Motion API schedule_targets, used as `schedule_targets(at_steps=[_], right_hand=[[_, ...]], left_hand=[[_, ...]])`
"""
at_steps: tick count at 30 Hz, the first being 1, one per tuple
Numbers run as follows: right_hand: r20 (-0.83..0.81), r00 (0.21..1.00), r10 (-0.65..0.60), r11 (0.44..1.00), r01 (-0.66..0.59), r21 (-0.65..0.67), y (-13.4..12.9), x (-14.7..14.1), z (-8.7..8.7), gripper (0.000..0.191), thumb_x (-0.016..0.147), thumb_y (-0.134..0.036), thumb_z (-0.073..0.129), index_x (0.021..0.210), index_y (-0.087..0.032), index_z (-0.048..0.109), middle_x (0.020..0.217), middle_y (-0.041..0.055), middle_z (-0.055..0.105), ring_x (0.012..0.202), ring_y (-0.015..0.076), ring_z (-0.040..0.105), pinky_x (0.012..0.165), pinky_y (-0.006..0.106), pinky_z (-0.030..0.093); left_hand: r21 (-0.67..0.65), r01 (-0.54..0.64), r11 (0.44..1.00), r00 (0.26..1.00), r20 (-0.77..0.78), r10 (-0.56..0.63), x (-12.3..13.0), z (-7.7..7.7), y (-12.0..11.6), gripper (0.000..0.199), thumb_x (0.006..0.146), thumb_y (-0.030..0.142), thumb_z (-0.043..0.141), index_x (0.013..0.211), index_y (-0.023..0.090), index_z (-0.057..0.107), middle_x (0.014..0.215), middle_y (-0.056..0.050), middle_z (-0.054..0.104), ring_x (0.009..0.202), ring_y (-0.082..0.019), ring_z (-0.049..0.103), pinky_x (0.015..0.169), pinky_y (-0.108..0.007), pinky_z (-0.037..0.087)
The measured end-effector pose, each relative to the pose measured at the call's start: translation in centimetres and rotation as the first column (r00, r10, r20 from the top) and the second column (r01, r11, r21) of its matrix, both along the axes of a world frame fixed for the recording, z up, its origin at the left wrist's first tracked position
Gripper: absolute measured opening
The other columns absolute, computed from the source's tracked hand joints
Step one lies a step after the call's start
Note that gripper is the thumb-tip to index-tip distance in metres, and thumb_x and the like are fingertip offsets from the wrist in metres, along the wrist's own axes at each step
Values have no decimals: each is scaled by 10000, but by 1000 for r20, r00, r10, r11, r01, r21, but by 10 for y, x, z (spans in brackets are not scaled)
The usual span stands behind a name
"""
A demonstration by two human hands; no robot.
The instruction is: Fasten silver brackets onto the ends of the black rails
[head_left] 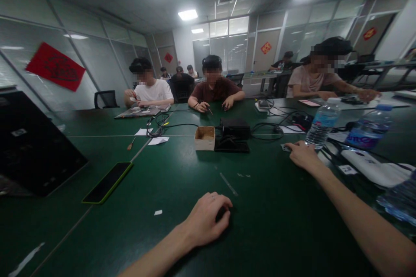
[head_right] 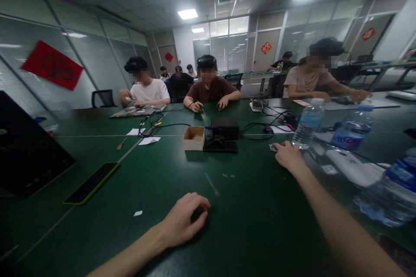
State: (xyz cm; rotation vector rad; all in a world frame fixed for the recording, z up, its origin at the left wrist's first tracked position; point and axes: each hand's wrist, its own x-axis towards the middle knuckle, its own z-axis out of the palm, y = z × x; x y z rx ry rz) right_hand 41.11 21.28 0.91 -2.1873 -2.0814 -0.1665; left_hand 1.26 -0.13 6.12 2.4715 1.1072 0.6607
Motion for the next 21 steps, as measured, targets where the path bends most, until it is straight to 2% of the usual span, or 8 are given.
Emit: schedule_targets(at_steps=[6, 14, 21], right_hand=[[11, 1000, -24, 999, 24, 28, 0, -1, 1, 474, 858, -177, 390, 1322, -198, 485, 1164, 176, 498, 1097, 346, 491, 901, 475, 369], [36, 999, -19, 1000, 18, 23, -3, 0, 3, 501, 855, -190, 414, 1353, -223, 459, 1201, 170, 499, 1093, 333, 489, 917, 474, 353], [35, 999, -17, 1000, 16, 15, -5, -5, 5, 474, 865, -184, 363, 1314, -205, 514, 1222, 193, 489, 1095, 354, 489, 892, 468, 365]], left_hand=[[3, 2, 1000, 1000, 5, -2, 0, 2, -1, 146, 860, 155, 490, 987, 183, 557, 872, -35, 621, 797, -178, 569, 744, -300, 439], [-3, 0, 1000, 1000, 5, 0, 1, 3, -1, 142, 854, 145, 486, 971, 182, 558, 853, -35, 618, 787, -179, 567, 740, -305, 444], [0, -3, 1000, 1000, -15, 3, 1, 1, -1, 145, 854, 144, 496, 980, 187, 555, 883, -32, 628, 805, -176, 570, 754, -303, 441]])
